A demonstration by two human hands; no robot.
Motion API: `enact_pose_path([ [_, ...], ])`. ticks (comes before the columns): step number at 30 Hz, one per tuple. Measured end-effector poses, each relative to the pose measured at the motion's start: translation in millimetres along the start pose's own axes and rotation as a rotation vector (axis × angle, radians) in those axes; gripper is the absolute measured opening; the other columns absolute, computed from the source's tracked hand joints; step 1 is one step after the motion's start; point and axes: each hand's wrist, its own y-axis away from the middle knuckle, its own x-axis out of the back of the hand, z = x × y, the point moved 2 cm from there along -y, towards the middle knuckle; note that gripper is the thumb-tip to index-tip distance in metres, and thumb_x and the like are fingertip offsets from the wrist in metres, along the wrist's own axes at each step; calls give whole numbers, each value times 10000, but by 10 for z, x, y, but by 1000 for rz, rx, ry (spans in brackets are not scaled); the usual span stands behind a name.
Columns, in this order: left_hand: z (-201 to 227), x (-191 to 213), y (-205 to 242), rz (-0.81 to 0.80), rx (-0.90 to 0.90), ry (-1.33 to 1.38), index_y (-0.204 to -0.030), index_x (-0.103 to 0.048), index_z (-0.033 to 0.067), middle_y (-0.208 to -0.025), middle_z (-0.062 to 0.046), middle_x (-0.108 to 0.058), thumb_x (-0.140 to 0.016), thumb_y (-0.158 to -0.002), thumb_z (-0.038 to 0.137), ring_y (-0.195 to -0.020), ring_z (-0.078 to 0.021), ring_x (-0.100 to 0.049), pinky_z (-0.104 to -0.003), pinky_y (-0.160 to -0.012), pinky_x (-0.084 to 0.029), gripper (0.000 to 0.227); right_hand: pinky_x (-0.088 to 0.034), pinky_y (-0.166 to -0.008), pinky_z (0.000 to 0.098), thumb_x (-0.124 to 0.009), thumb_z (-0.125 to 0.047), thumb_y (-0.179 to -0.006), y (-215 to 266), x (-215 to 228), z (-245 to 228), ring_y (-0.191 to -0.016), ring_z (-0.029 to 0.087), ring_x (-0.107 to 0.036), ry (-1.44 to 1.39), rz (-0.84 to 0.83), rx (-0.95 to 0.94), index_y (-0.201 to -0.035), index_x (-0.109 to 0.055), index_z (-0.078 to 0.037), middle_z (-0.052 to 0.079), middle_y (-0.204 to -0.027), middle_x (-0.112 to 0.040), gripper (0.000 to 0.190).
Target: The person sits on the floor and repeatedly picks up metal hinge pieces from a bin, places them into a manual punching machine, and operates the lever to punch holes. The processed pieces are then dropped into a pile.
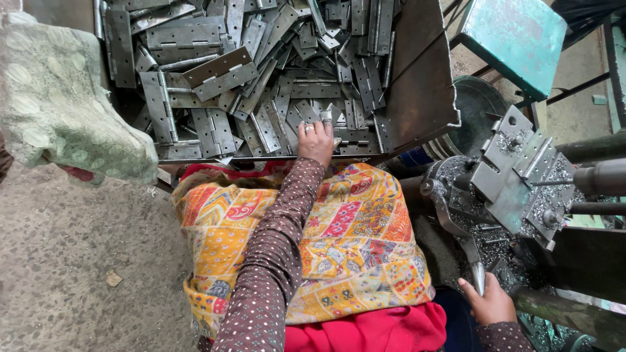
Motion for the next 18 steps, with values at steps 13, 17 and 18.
enact_pose_path([
  [13, 126, -140, -16, -51, -167, 96, -1091, -666, 97, -980, -101, -651, -584, -935, 177, -978, -285, -628, -475, -945, -486, 194, -581, -565, 393, -678, -522, -847, 28, 18, -66, -510, 260, -724, 25, -13, -28, -1270, -577, -43, 168, -686, -722, 646],
  [17, 64, -160, -41, -26, -171, 94, -1068, -661, 95, -947, -106, -674, -570, -946, 214, -940, -296, -652, -483, -913, -488, 193, -571, -562, 393, -686, -515, -845, 48, 30, -95, -505, 262, -715, 0, -9, -30, -1240, -592, -42, 168, -676, -711, 623],
  [18, 34, -167, -51, -38, -149, 134, -1096, -657, 92, -954, -99, -680, -565, -962, 187, -933, -286, -655, -476, -916, -489, 189, -569, -559, 394, -689, -513, -844, 53, 32, -101, -503, 263, -713, -6, -9, -36, -1237, -592, -42, 168, -673, -708, 621],
])
